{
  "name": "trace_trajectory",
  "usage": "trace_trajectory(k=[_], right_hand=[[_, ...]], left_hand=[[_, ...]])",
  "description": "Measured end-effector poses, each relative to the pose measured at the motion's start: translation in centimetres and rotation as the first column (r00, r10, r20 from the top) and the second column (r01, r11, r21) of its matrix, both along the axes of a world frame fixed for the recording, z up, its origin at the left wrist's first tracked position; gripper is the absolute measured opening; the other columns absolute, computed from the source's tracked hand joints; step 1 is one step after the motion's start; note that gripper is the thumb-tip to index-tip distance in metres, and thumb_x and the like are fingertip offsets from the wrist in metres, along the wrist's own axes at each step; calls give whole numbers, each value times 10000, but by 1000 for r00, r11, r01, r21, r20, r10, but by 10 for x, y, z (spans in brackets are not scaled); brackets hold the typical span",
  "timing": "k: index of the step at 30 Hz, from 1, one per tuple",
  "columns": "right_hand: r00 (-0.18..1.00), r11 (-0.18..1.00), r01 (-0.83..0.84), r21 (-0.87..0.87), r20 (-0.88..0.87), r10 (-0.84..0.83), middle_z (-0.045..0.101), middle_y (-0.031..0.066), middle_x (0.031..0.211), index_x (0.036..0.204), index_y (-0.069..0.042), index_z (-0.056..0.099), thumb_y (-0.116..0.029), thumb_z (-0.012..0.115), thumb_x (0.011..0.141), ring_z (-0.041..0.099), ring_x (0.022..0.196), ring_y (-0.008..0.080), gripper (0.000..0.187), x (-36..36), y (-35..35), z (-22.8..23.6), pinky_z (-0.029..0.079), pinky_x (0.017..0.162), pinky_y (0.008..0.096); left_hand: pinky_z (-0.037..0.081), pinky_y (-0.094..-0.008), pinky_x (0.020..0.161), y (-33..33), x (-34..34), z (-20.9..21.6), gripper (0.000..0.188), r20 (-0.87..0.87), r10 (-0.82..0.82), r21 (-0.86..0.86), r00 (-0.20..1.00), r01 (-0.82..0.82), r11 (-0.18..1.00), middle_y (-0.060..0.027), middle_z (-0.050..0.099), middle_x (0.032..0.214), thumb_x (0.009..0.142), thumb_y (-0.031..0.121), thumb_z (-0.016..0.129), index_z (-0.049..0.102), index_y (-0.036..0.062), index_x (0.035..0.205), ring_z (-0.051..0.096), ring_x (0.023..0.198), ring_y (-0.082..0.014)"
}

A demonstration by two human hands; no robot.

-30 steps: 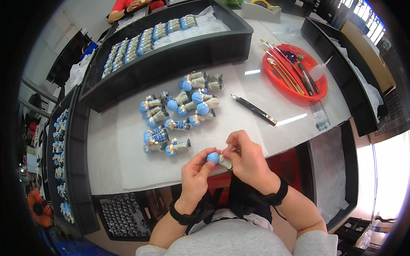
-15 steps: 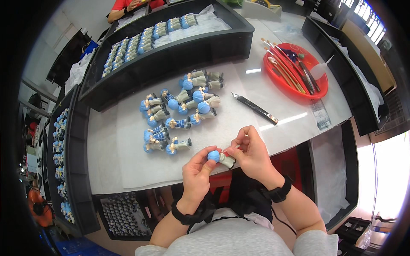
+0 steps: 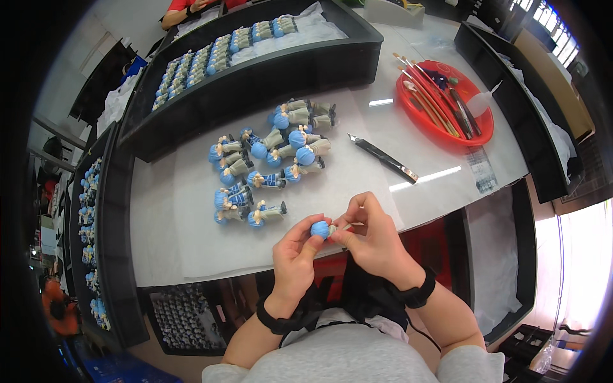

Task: Assemble small plastic figurine parts using glue and manual manipulation.

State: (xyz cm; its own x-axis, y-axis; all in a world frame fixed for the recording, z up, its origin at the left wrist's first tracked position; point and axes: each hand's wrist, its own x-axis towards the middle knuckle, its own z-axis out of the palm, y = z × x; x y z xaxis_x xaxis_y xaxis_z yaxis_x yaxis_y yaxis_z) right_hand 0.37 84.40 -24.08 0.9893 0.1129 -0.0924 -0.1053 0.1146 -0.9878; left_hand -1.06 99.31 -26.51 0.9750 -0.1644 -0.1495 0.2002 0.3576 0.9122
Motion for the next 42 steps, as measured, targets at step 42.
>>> trace_trajectory(k=[42], right_hand=[[983, 977, 181, -112, 36, -178, 649, 73, 831, 1013, 23, 621, -122, 671, 801, 603, 778, 104, 261, -88, -145, 10, 501, 719, 249]], left_hand=[[461, -357, 881, -43, -10, 31, 413, 504, -256, 371, 825, 60, 927, -190, 459, 1275, 841, 55, 580, 463, -7, 1232, 474, 1162, -289]])
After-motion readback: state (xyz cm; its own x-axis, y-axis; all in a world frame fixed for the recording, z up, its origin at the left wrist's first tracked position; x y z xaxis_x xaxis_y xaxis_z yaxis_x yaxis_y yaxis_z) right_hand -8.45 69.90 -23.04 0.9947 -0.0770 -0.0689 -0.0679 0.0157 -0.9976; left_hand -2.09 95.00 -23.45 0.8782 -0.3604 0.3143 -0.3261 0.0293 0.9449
